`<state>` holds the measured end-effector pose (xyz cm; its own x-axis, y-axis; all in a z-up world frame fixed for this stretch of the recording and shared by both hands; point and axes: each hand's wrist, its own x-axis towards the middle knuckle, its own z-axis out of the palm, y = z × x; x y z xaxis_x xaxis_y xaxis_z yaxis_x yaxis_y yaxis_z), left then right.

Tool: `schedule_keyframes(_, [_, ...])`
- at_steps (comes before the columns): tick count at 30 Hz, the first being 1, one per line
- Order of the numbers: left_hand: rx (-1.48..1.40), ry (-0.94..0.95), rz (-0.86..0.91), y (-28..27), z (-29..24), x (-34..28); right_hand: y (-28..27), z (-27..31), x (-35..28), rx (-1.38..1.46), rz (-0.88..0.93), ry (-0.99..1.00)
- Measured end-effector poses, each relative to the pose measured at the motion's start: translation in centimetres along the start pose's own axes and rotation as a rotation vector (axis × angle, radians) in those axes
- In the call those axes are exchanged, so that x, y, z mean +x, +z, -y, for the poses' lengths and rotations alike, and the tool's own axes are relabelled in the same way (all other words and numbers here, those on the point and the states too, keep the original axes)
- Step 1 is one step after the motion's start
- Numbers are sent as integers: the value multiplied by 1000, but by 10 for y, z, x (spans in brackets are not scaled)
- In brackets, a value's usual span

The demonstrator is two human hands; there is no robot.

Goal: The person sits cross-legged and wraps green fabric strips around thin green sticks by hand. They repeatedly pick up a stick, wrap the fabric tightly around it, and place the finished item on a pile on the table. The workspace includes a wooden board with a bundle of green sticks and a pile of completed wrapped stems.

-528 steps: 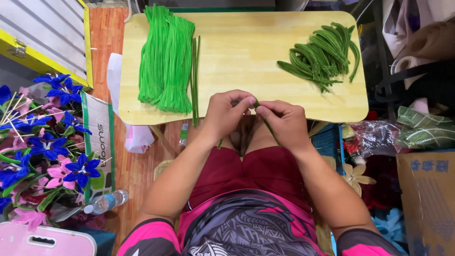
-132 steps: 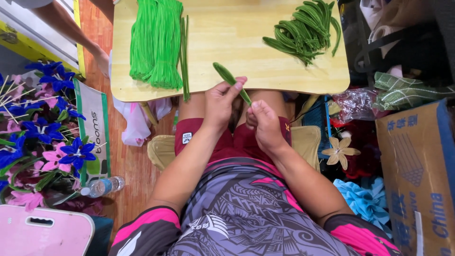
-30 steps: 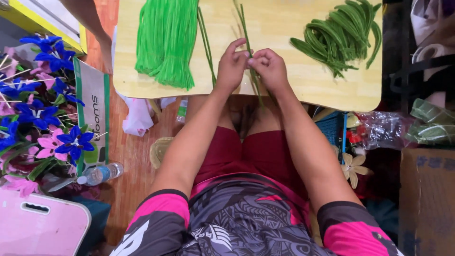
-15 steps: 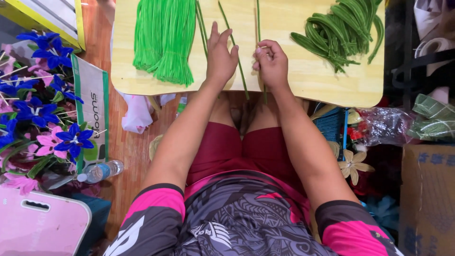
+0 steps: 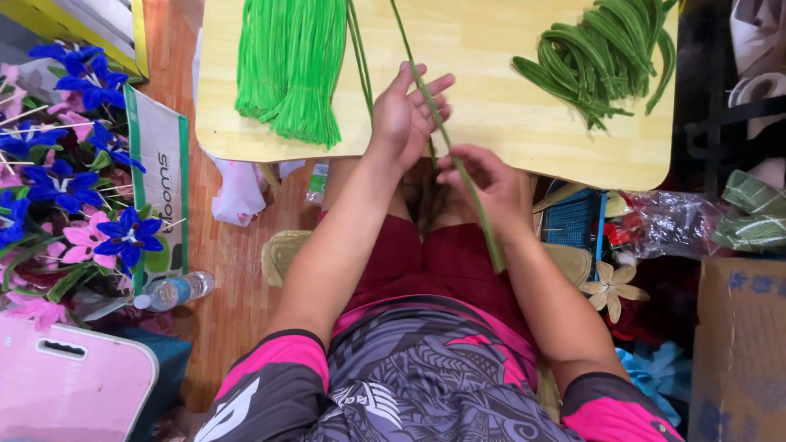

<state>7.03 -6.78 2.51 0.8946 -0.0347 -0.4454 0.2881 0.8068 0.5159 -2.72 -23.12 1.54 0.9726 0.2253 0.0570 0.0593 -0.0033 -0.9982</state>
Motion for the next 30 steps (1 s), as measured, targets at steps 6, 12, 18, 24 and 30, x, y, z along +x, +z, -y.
schedule_keyframes(6, [59, 119, 164, -10, 23, -7, 2, 3, -30, -98, -273, -511])
schedule_keyframes(12, [137, 48, 553, 0, 43, -46, 4, 26, -34, -359, -182, -535])
schedule_keyframes(18, [151, -17, 620, 20, 42, -84, 1, 9, -38, -368, -92, -338])
schedule_keyframes(24, [130, 11, 686, 23, 35, -91, 0, 4, -46, -311, -91, -246])
schedule_keyframes(30, [38, 24, 712, 17, 38, -89, 4, 17, -47, -412, -134, -208])
